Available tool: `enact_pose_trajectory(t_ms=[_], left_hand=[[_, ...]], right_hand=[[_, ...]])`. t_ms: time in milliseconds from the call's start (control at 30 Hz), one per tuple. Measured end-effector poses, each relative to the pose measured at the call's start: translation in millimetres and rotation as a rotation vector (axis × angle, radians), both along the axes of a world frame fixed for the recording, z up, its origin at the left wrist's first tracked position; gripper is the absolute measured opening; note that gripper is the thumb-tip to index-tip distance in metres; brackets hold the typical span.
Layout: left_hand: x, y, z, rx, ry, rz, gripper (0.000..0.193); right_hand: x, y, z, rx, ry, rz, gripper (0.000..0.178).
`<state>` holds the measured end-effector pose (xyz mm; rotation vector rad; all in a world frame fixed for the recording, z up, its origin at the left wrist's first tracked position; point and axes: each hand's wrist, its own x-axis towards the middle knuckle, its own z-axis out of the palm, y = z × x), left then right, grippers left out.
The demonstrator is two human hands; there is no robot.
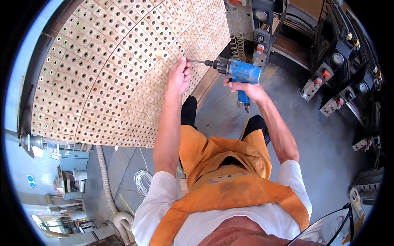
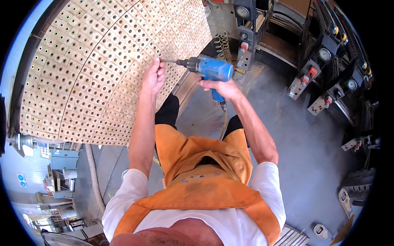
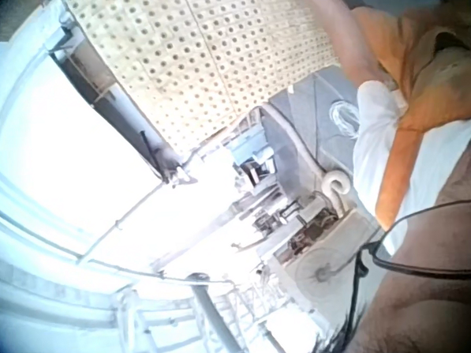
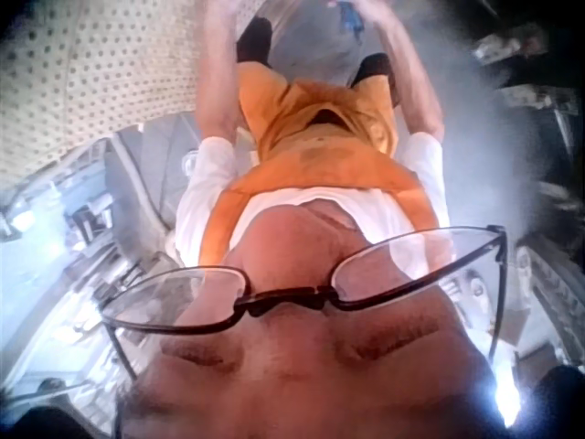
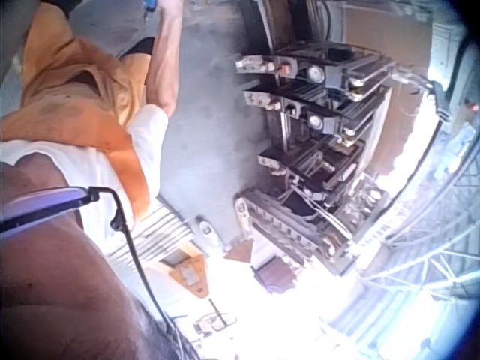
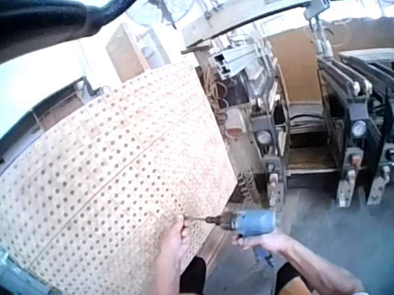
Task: The person uses a blue pneumatic drill to drive screws into a large, curved wooden panel with a grid of pre-drilled holes. The person holds the drill with their right hand and guides the screws with their left hand, working systematically across the surface of the panel.
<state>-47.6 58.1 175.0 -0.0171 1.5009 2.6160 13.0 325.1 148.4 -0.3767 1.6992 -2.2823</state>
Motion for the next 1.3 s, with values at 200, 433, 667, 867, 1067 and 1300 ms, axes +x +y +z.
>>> enact_pose_trajectory(t_ms=[200, 433, 667, 867, 1067, 1300], left_hand=[[-23, -2, 9, 0.273, 0.066, 0.026, 0.027], [-19, -1, 5, 0.301, 0.03, 0.006, 0.026], [12, -12, -61, 0.106, -0.286, -0.037, 0.019], [55, -16, -110, 0.25, -0.368, -0.012, 0.018], [77, -12, -117, 0.076, -0.491, -0.141, 0.014], [96, -4, -120, 0.001, -0.486, -0.231, 0.03]], right_hand=[[-5, -44, 1, 0.011, 0.138, -0.125, 0.021], [-19, -52, 17, -0.104, 0.115, -0.079, 0.02], [-18, -56, 14, -0.081, 0.105, -0.105, 0.022], [-15, -52, 15, -0.099, 0.085, -0.072, 0.021], [-26, -53, 14, -0.053, 0.139, -0.077, 0.023], [-21, -55, 26, 0.133, 0.286, -0.15, 0.022]])
